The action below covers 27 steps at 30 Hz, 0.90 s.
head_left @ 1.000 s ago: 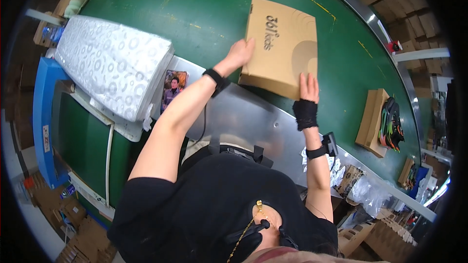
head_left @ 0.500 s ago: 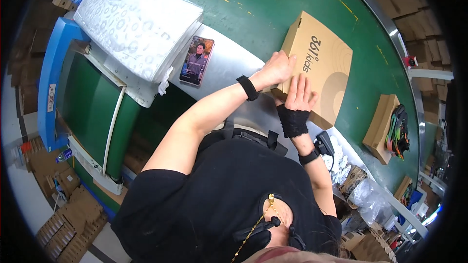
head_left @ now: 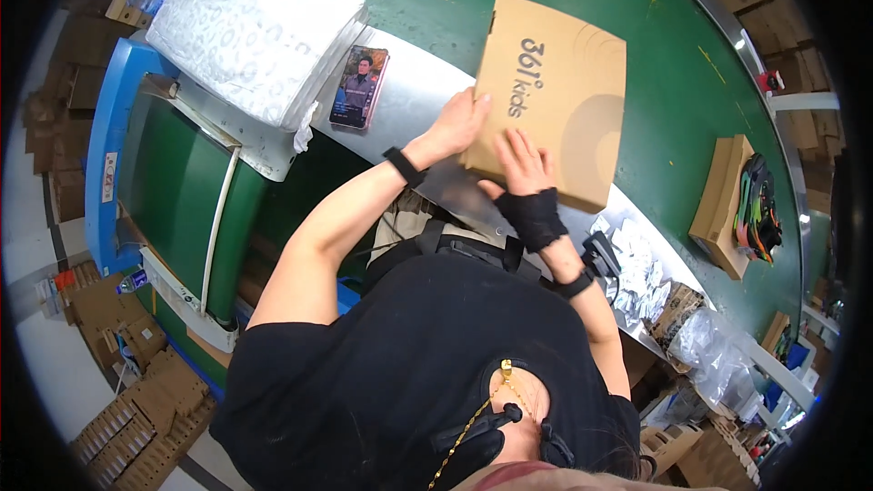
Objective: Packaging manufactured shoes into shoeboxes on a conveyor belt including tissue paper and silica gel packets.
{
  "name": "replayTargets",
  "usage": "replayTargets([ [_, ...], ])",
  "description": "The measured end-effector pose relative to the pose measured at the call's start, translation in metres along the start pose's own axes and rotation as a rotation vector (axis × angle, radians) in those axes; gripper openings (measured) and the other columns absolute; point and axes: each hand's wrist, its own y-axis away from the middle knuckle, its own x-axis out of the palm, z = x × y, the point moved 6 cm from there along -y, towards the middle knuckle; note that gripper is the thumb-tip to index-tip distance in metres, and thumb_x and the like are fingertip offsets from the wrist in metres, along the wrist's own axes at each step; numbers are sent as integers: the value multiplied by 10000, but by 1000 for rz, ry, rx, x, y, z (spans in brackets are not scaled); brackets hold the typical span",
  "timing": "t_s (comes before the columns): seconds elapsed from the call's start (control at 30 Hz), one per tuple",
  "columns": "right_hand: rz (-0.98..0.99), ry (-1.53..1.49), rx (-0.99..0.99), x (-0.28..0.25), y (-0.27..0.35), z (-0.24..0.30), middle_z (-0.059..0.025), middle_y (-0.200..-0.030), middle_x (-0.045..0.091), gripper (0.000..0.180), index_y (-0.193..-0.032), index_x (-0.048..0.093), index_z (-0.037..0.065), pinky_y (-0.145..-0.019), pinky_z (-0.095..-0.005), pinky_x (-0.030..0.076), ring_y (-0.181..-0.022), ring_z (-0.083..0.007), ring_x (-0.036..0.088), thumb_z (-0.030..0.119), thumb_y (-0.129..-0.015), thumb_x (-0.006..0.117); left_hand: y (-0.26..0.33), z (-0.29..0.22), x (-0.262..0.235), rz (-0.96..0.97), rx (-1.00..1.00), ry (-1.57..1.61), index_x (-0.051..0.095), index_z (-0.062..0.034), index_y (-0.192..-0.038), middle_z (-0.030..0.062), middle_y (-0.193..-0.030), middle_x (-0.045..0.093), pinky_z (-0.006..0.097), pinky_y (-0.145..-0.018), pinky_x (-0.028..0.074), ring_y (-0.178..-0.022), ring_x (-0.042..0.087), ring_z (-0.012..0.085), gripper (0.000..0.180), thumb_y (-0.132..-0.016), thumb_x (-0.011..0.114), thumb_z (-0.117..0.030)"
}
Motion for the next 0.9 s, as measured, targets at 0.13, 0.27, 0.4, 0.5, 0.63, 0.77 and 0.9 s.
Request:
replayTargets([
  [0.13, -342, 7, 305, -52, 40, -70, -253, -1255, 408, 733, -1248, 371, -25, -957, -433, 329, -1148, -380, 410, 258, -662, 707, 58, -3, -29, 8, 107, 188, 466, 100, -1119, 245, -1055, 563, 359, -857, 412, -994, 549, 316, 489, -903, 392, -332],
  [0.27, -134, -687, 819, -15, 98, -119, -233, -1216, 459, 711, -1282, 290, -72, -955, -346, 348, -1133, -285, 450, 288, -784, 648, 79, 5, -30, 229, -240, 427, 445, 29, -1207, 113, -1119, 560, 291, -878, 411, -1014, 537, 173, 541, -881, 446, -403],
  [0.4, -120, -945, 824, 3, 110, -82, -139, -1125, 543, 562, -1270, 376, -3, -893, -293, 385, -1036, -186, 506, 305, -845, 577, 77, 31, -18, 221, -369, 797, 446, 8, -1208, 127, -1115, 559, 298, -850, 453, -999, 559, 190, 559, -843, 502, -412],
  [0.5, -230, -801, 848, -17, 109, -73, -135, -1071, 570, 523, -1241, 416, 8, -860, -293, 407, -984, -176, 532, 284, -834, 593, 73, 15, -9, 201, -366, 898, 425, 7, -1221, 148, -1130, 546, 309, -827, 479, -996, 568, 205, 541, -849, 493, -379],
  [0.63, -205, -930, 866, -46, 97, -66, -97, -955, 611, 429, -1147, 493, -18, -749, -283, 462, -833, -160, 577, 240, -824, 605, 89, -16, -15, 356, -473, 988, 426, 19, -1213, 158, -1135, 541, 316, -818, 482, -990, 571, 205, 532, -831, 516, -341],
  [0.77, -203, -863, 771, -54, 71, -16, -101, -1072, 568, 482, -1236, 428, -2, -828, -288, 430, -962, -162, 533, 217, -835, 583, 101, -14, -73, 261, -297, 963, 509, 46, -1115, 155, -999, 607, 315, -750, 504, -851, 622, 221, 441, -804, 508, -268],
  [0.9, -247, -1172, 688, -35, 37, 29, -107, -1178, 529, 429, -1239, 447, 10, -887, -309, 402, -1068, -187, 501, 214, -872, 529, 135, 25, -188, -241, -271, 869, 561, -22, -963, 87, -872, 610, 291, -689, 507, -781, 608, 180, 287, -828, 500, -268],
])
